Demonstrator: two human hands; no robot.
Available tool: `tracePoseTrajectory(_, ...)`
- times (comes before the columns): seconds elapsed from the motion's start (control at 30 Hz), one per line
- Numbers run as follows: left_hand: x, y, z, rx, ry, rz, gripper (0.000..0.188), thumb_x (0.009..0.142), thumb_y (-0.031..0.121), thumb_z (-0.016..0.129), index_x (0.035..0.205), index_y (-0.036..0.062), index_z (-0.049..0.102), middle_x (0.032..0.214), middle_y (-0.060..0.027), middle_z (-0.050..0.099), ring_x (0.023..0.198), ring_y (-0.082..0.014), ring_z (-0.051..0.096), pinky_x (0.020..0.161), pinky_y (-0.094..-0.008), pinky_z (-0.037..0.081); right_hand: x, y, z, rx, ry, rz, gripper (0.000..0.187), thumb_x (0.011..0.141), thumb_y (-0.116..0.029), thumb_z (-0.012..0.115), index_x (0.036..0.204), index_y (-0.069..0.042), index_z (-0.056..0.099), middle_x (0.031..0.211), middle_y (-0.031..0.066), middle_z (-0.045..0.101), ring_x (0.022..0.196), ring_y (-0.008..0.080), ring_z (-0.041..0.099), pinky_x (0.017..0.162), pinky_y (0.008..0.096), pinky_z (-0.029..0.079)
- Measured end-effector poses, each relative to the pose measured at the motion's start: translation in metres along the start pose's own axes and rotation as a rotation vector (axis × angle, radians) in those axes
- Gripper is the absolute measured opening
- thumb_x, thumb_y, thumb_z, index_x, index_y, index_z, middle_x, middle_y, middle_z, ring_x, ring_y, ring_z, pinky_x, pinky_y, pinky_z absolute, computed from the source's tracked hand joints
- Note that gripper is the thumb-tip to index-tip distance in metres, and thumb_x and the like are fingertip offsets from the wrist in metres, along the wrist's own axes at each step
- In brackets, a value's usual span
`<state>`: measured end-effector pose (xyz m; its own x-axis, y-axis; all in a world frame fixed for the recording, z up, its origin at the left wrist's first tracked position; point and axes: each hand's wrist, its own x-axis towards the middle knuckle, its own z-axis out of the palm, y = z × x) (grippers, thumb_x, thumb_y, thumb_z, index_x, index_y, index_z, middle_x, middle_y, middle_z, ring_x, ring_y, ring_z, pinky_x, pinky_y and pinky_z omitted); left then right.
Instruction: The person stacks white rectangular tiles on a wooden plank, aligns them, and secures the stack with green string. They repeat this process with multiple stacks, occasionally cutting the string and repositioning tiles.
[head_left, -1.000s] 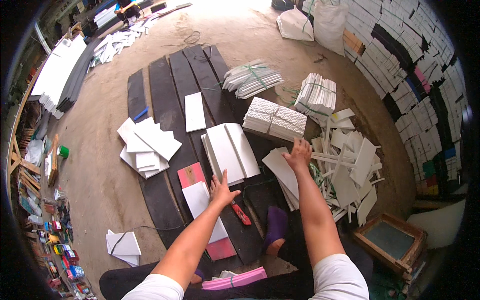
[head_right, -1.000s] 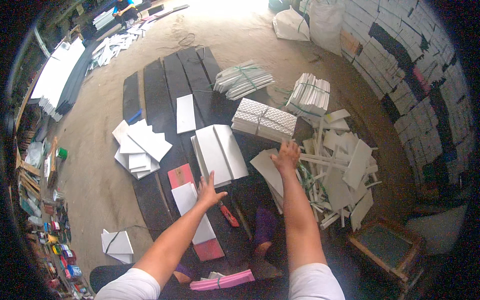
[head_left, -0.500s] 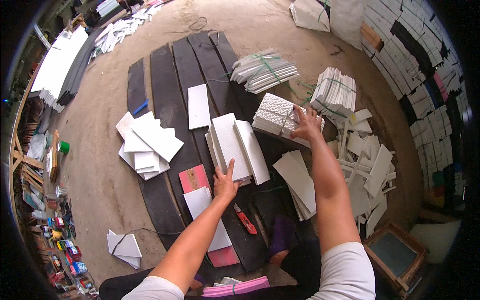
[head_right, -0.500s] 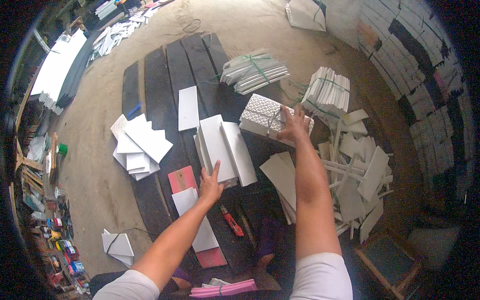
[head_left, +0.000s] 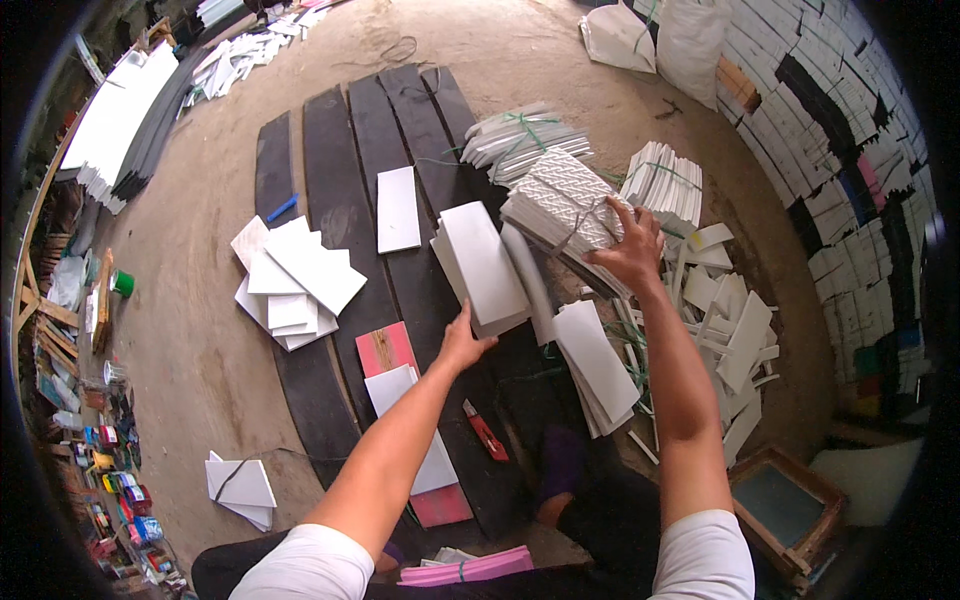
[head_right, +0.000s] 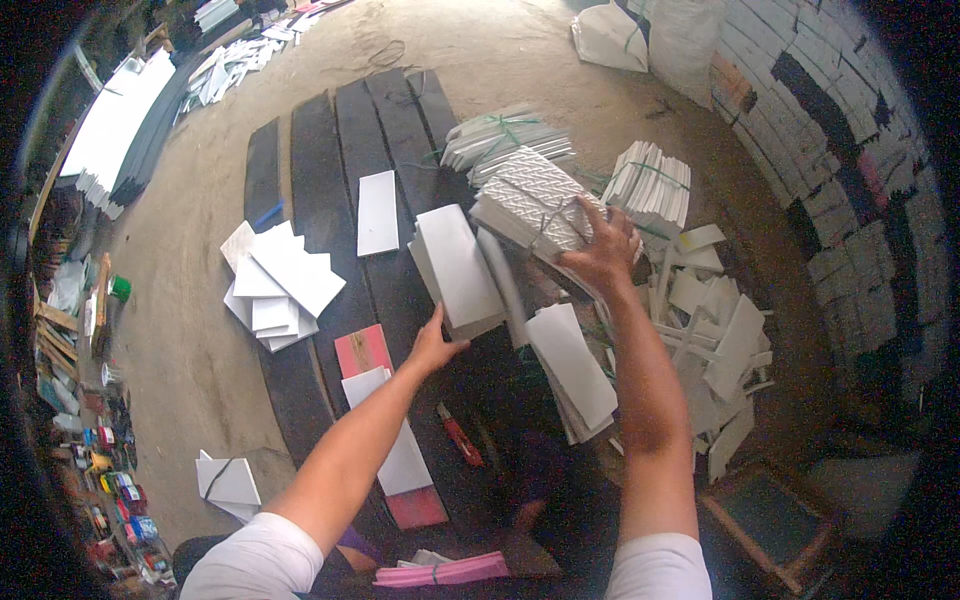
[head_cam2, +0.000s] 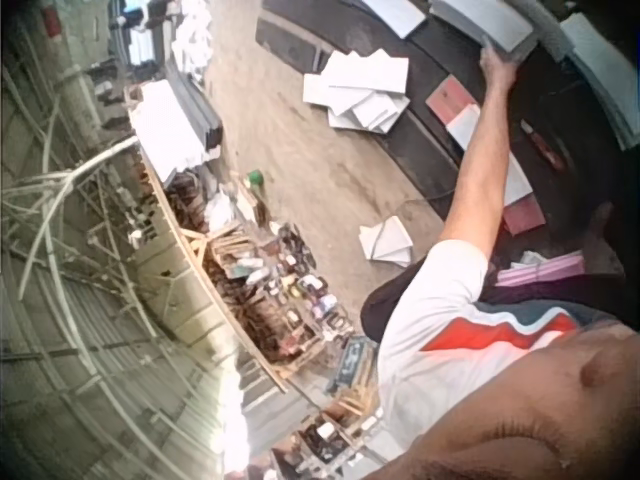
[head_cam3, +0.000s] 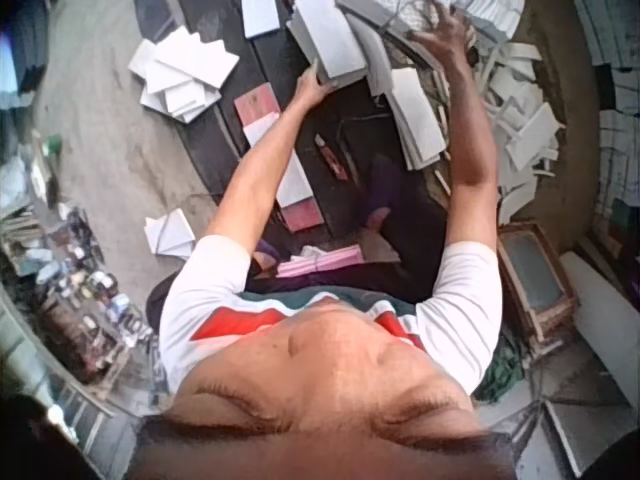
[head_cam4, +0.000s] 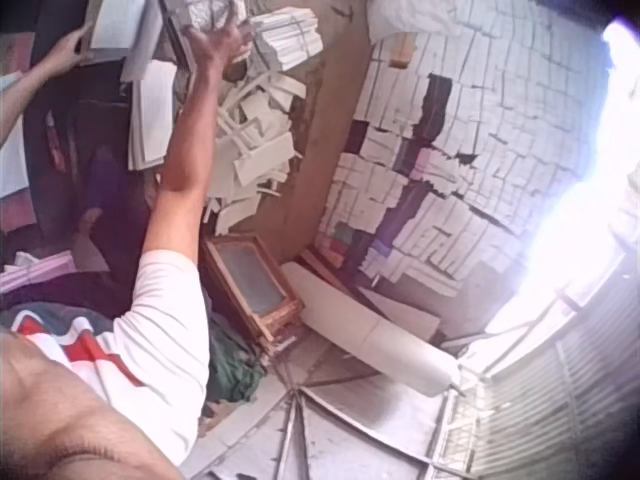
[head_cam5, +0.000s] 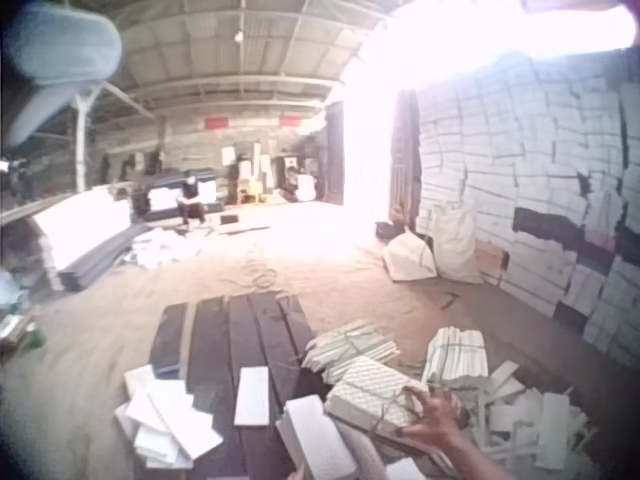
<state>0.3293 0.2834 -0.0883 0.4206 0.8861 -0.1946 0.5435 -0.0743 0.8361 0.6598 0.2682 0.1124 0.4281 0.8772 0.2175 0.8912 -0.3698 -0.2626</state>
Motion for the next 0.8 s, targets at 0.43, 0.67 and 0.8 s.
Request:
tracePoseTrajectory(0.43, -0.206, 0.081, -0.142, 0.236, 0.961, 0.323, 0.030, 0.088, 0.029, 0.080, 0.106, 0.0084, 0.067, 0.104, -0.0082, 0.063, 0.099, -0.0300, 0.058, 0.091, -0.0439, 0.045, -0.179, -0.207, -0.009, 0.212, -0.266, -0.484, 0.103, 0.046, -0.042, 0.094, 0.142, -0.028, 0.059, 0.131, 0.0168, 0.055, 0.130, 0.0385, 0.047, 0.112, 0.0526, 0.034)
tracePoseTrajectory(0.67, -0.272, 0.025, -0.139, 0.554, 0.769, 0.026, 0.024, 0.086, 0.032, 0.079, 0.101, 0.0140, 0.078, 0.103, -0.0077, 0.065, 0.100, -0.0320, 0.060, 0.090, -0.0471, 0.047, -0.287, -0.263, 0.040, 0.283, -0.292, -0.529, 0.096, 0.058, -0.055, 0.088, 0.144, -0.024, 0.058, 0.136, 0.0218, 0.052, 0.132, 0.0422, 0.047, 0.112, 0.0680, 0.029)
tracePoseTrajectory(0.8, -0.289, -0.012, -0.122, 0.585, 0.692, 0.008, 0.020, 0.088, 0.029, 0.076, 0.098, 0.0119, 0.075, 0.103, -0.0081, 0.067, 0.098, -0.0329, 0.062, 0.087, -0.0474, 0.049, -0.325, -0.253, 0.078, 0.218, -0.235, -0.612, 0.089, 0.065, -0.054, 0.087, 0.143, -0.023, 0.058, 0.145, 0.0211, 0.049, 0.137, 0.0410, 0.045, 0.116, 0.0664, 0.027)
